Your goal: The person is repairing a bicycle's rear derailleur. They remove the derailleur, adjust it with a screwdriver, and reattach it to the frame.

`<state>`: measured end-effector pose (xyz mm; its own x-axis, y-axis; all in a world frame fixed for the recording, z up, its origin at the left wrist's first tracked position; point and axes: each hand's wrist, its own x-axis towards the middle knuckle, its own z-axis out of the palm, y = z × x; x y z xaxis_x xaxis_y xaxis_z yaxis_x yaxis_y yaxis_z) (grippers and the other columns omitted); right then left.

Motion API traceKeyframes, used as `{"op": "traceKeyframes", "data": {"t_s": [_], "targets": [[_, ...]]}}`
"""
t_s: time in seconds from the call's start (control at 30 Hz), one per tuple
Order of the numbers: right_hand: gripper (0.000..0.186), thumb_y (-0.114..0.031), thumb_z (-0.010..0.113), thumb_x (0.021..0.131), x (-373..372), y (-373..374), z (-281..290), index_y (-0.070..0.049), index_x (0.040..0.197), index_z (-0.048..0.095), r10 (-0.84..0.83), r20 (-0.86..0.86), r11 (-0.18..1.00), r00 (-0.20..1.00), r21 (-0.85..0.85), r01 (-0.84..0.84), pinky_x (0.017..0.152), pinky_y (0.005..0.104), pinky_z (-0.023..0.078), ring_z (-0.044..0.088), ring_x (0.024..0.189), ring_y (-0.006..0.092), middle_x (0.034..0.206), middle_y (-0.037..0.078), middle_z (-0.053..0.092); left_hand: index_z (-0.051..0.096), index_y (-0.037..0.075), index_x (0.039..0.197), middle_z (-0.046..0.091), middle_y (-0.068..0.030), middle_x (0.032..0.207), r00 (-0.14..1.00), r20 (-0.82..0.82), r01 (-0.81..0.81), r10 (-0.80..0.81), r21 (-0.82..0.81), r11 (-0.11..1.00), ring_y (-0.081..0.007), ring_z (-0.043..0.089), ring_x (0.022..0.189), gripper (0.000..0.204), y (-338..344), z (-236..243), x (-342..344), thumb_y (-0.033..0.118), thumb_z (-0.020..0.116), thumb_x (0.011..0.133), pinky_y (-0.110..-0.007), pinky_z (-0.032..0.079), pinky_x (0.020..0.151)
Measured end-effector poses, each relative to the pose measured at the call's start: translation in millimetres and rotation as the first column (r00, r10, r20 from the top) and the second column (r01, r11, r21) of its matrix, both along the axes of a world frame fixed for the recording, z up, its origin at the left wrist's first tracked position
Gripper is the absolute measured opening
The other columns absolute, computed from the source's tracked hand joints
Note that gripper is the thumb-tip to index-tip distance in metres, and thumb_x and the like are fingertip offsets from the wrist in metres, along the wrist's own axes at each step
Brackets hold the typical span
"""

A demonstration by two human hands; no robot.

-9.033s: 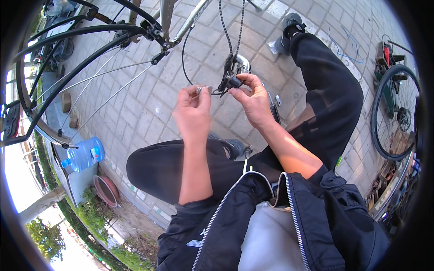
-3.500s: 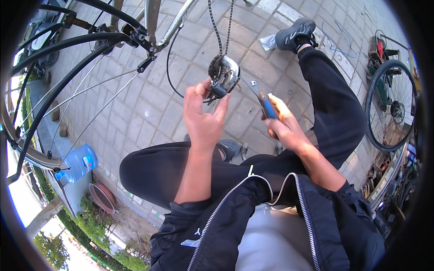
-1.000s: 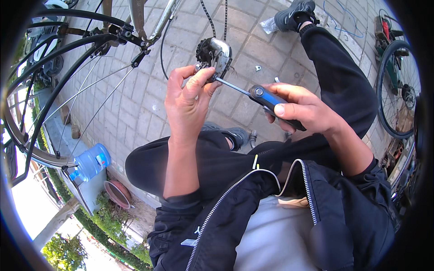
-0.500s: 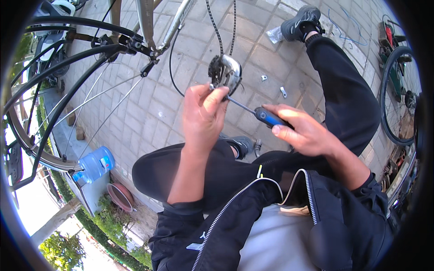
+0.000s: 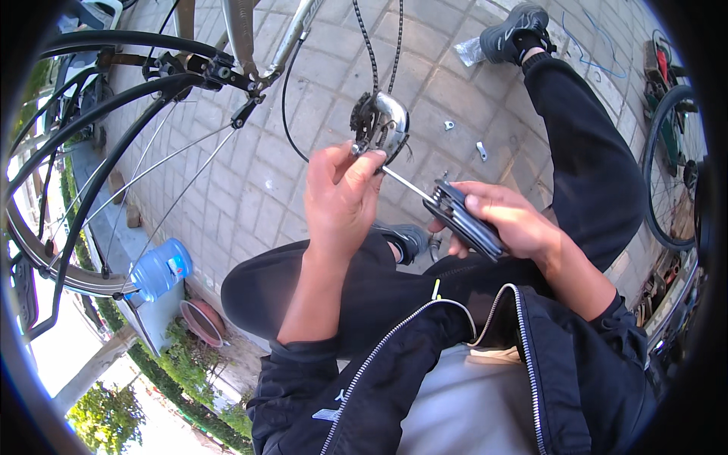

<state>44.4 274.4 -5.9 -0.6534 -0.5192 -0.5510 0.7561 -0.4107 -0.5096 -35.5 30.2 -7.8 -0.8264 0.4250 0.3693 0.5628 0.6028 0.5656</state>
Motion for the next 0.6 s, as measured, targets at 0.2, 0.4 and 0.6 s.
{"op": "traceKeyframes", "data": {"t_s": [0.2, 0.4, 0.6], "targets": [[0.042, -0.023, 0.046, 0.106, 4.4, -5.9, 12.7, 0.001, 0.14, 0.049, -0.03, -0.124, 0.967, 0.992, 0.248, 0.061, 0.058, 0.0286, 0.054, 0.068, 0.065, 0.018, 0.1, 0.017, 0.07, 0.069, 0.009, 0.109, 0.054, -0.0133, 0.111, 0.999, -0.045, 0.008, -0.006, 0.043, 0.999, -0.0254, 0.064, 0.098, 0.043, -0.2, 1.6, 2.4, -0.01, 0.08, 0.072, -0.031, 0.057, 0.079], [0.06, -0.041, 0.041, 0.107, 22.0, -16.8, -27.6, 0.003, 0.147, 0.035, -0.045, 0.252, 0.924, 0.967, -0.356, 0.136, 0.041, 0.0316, 0.049, 0.062, 0.052, 0.0257, 0.104, 0.027, 0.064, 0.069, 0.01, 0.109, 0.054, -0.0147, 0.11, 1.0, -0.001, 0.025, -0.025, 0.047, 0.999, -0.0294, 0.062, 0.097, 0.045, -5.8, -2.6, 7.0, -0.011, 0.079, 0.07, -0.032, 0.056, 0.075], [0.077, -0.033, 0.084, 0.08, 26.8, -28.9, 7.4, 0.002, 0.138, 0.047, 0.387, -0.48, 0.683, 0.787, 0.723, 0.105, 0.095, 0.037, 0.05, 0.062, 0.109, 0.0261, 0.125, 0.015, 0.059, 0.07, 0.015, 0.11, 0.056, -0.013, 0.111, 0.999, -0.041, 0.015, -0.012, 0.063, 0.998, -0.0322, 0.06, 0.097, 0.049, -6.8, -1.8, 8.4, -0.007, 0.079, 0.067, -0.036, 0.053, 0.078]]}}
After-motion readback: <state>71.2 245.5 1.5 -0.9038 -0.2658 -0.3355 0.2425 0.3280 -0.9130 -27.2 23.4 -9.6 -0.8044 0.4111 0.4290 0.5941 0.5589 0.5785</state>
